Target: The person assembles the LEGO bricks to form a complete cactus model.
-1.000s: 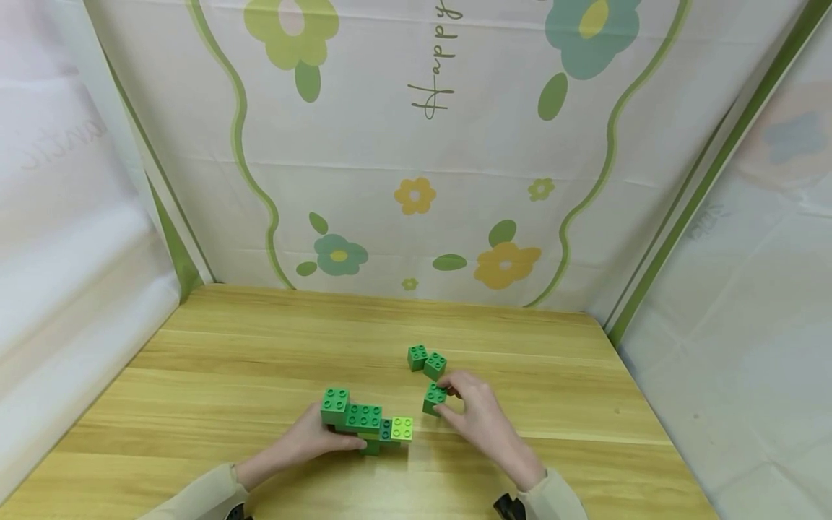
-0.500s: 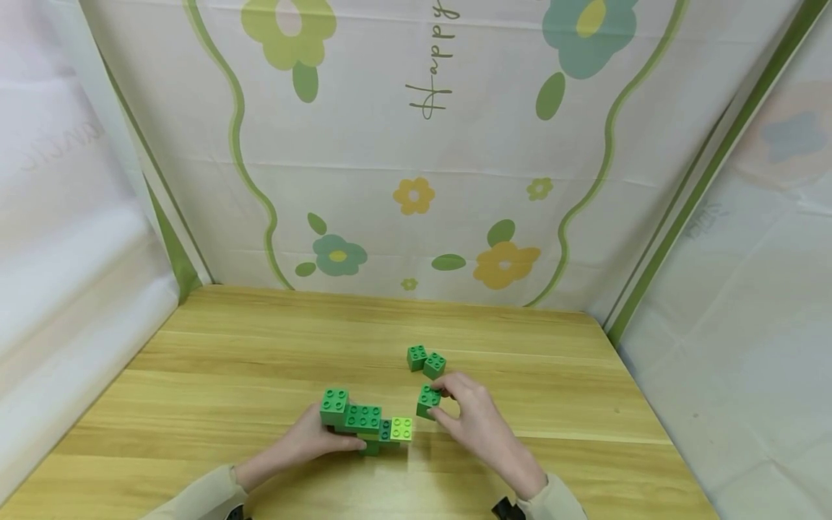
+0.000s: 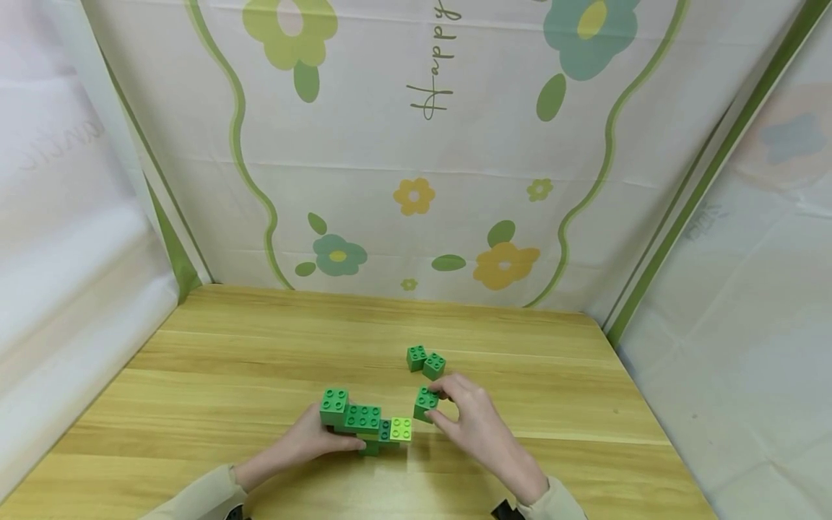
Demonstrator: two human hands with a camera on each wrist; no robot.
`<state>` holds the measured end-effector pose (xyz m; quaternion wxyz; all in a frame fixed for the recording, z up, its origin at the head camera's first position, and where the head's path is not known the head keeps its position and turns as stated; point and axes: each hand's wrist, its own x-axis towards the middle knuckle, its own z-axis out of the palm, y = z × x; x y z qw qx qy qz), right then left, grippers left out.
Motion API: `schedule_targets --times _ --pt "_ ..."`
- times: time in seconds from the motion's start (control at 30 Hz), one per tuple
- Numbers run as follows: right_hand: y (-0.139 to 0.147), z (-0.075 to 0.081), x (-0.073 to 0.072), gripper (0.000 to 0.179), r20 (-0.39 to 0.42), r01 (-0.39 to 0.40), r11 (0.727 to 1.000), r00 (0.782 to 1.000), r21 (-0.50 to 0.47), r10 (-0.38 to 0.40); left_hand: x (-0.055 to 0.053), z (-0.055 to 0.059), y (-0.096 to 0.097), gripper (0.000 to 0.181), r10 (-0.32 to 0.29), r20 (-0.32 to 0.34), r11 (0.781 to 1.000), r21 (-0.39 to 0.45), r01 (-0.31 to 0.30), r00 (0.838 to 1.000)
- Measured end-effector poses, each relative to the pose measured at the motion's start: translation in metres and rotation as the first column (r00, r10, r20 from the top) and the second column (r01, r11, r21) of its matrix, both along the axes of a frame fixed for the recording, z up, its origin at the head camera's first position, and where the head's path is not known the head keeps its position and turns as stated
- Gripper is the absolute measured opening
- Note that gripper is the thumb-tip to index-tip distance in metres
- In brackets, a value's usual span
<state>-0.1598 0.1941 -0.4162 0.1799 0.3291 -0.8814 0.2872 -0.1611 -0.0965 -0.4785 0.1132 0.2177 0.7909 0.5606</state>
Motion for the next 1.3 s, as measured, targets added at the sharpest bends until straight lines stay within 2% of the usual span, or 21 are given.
schedule_targets --times 0.3,0.93,1.3 --pt "-0.003 0.002 0.003 0.035 -0.024 -0.018 1.0 1.0 -0.007 0.018 -0.002 -0.004 -0.001 0.047 0.0 0.002 1.0 -0.012 0.0 1.0" --pt "-0.01 0.001 0.006 0.035 -0.054 -0.05 0.999 0.997 -0.002 0.05 -0.001 -0.004 0.0 0.047 0.009 0.003 1.0 -0.006 -0.009 1.0" --pt "-0.012 -0.001 0.007 0.032 -0.031 -0.084 0.996 0.996 -0.009 0.084 -0.001 -0.002 0.0 0.047 0.001 0.011 1.0 0.021 -0.001 1.0"
